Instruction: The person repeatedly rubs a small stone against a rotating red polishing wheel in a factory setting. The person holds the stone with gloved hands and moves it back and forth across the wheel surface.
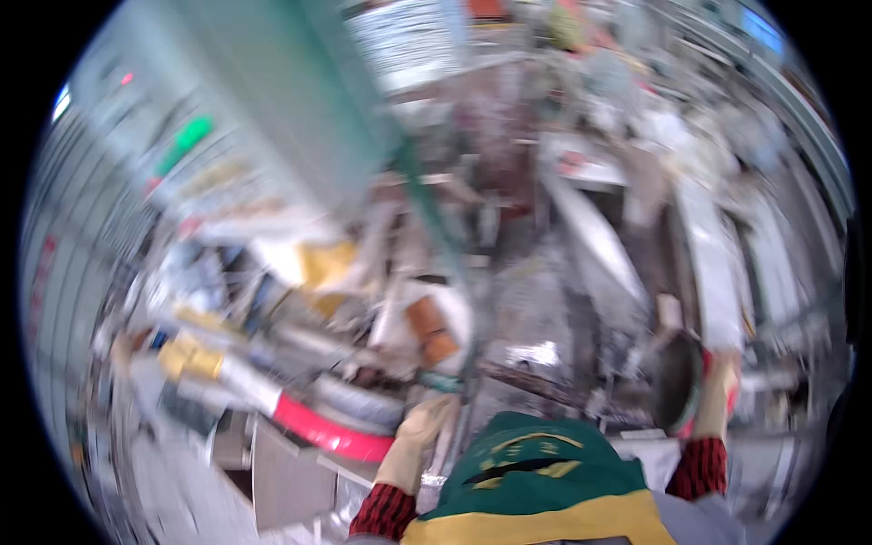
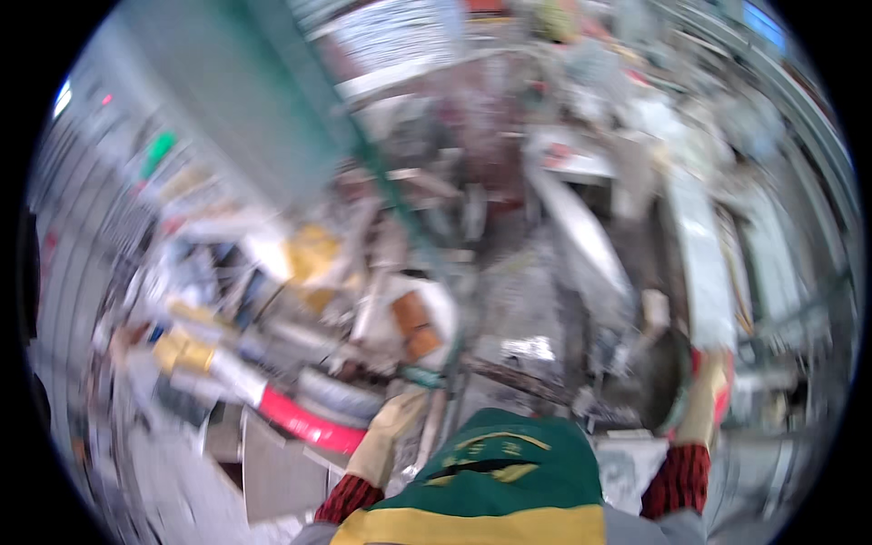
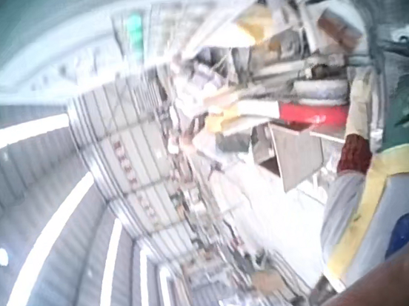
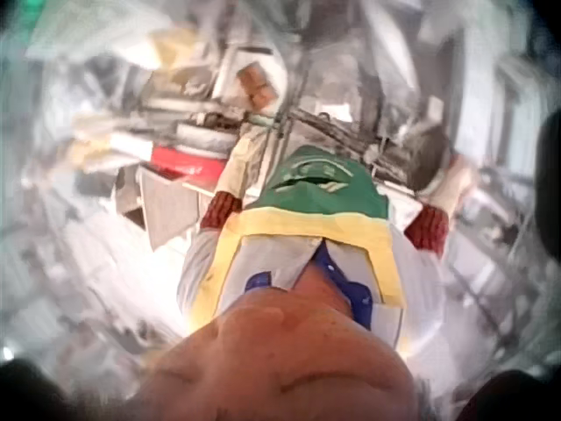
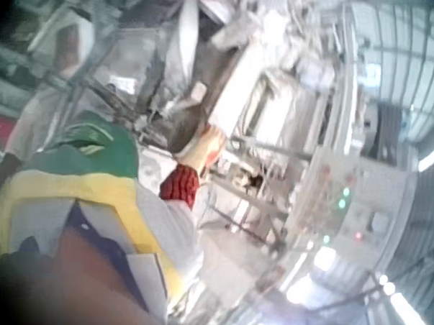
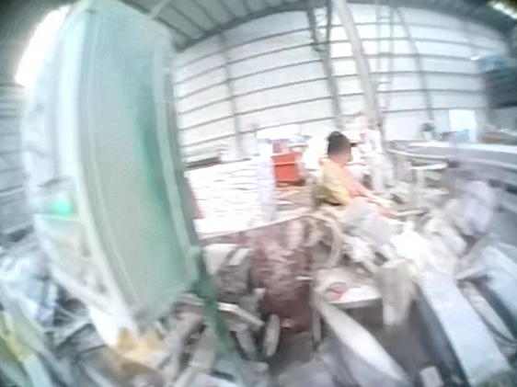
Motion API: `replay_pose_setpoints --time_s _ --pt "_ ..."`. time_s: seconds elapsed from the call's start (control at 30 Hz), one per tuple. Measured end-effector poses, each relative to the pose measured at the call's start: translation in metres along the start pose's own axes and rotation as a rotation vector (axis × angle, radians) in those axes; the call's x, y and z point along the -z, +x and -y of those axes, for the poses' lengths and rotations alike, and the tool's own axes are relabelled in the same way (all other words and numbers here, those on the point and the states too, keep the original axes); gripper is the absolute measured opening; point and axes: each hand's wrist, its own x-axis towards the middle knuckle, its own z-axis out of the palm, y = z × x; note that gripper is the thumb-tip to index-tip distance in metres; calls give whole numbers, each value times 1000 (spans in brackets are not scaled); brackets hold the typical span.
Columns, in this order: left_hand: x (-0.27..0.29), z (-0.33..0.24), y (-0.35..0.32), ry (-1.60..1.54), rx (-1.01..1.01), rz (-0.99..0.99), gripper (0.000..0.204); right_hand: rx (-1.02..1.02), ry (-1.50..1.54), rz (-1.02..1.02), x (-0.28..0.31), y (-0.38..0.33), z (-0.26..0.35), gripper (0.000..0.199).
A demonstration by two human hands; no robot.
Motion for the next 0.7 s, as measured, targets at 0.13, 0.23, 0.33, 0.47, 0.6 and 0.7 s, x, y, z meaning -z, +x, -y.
replay_pose_setpoints --time_s 0.13,0.23,0.33,0.47,0.6,0.7 --pt "-3 22 -41 -146 73 -200 42 -148 76 -22 -202 -79 30 49" --pt "13 20 -32 -606 109 -331 37 -127 227 328 -233 -95 -39 47" --pt "21 39 -46 -474 133 -575 39 -388 201 436 -329 -174 -55 46" --pt "77 49 -75 -178 191 -973 32 -453 -58 786 -401 -241 -40 44" --pt "124 74 -121 92 374 -1175 50 -429 -332 926 -454 -285 -13 41" --pt "156 88 -138 305 572 -1228 79 -398 -372 985 -466 -292 -17 43"
